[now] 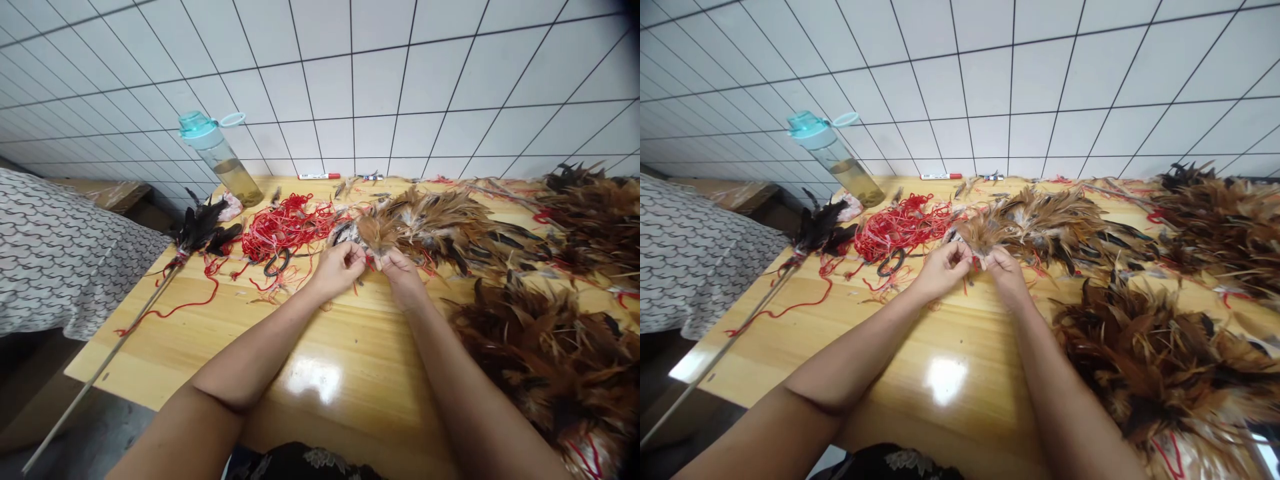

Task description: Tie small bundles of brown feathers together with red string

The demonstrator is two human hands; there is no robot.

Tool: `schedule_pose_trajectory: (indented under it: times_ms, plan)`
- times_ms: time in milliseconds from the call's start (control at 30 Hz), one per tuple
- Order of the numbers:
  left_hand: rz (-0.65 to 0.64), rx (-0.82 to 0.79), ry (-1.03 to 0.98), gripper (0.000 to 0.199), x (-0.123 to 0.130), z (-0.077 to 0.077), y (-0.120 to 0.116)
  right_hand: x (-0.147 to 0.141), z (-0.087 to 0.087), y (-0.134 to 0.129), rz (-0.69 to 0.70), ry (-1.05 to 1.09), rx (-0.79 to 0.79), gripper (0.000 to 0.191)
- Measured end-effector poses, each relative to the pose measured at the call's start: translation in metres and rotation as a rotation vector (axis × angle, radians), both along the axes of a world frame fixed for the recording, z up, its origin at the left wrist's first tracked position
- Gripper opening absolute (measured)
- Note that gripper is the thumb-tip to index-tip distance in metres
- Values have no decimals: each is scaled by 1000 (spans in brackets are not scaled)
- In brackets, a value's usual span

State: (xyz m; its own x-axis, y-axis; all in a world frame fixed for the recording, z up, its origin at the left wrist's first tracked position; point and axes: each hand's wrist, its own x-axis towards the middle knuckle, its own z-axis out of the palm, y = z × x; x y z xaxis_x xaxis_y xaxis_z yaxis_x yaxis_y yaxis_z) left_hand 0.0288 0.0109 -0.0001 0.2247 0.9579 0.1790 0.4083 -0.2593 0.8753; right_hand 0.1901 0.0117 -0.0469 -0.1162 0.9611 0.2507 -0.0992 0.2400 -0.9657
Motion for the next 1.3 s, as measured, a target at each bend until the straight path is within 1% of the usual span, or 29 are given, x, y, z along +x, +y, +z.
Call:
schedule_pose_trajectory:
  times_ms: [233, 400, 533, 633, 700, 767, 833, 867, 933, 1000, 1133, 1200, 1300]
  plan:
    - [-17, -144, -149, 8, -2, -4, 3, 0, 9, -2, 29, -60, 28, 44]
    - [-12, -282, -282, 8, -2, -6, 6, 1, 11, -2, 6, -113, 62, 45]
    - [-4, -245, -294, 7, -2, -7, 8, 0, 12, -2, 27, -151, 70, 45]
    - [-15, -207, -250, 8, -4, -5, 6, -1, 8, -1, -31, -53, 27, 43]
    - [-19, -112, -168, 8, -5, -2, 5, -1, 5, 0, -74, 37, -27, 42]
    - [-11, 85, -31, 5, -7, 1, 3, -1, 4, 1, -87, 81, -65, 42]
    - [-7, 304, 112, 3, -7, 3, 2, -1, 3, 1, -86, 80, -71, 41]
    - [-6, 390, 168, 4, -8, 2, 2, -1, 3, 1, -88, 72, -69, 41]
    - [16, 505, 251, 5, -8, 0, 2, -2, 5, 0, -96, 64, -73, 40]
    - [76, 572, 319, 6, -8, -2, 2, -4, 7, -1, -93, 76, -94, 39]
    - [188, 654, 432, 7, -6, -5, 1, -10, 12, -5, -48, 122, -145, 39]
    - [199, 680, 467, 7, -5, -5, 0, -13, 13, -7, -34, 130, -155, 38]
    - [175, 709, 499, 8, -2, -5, -1, -14, 12, -7, -26, 119, -149, 39]
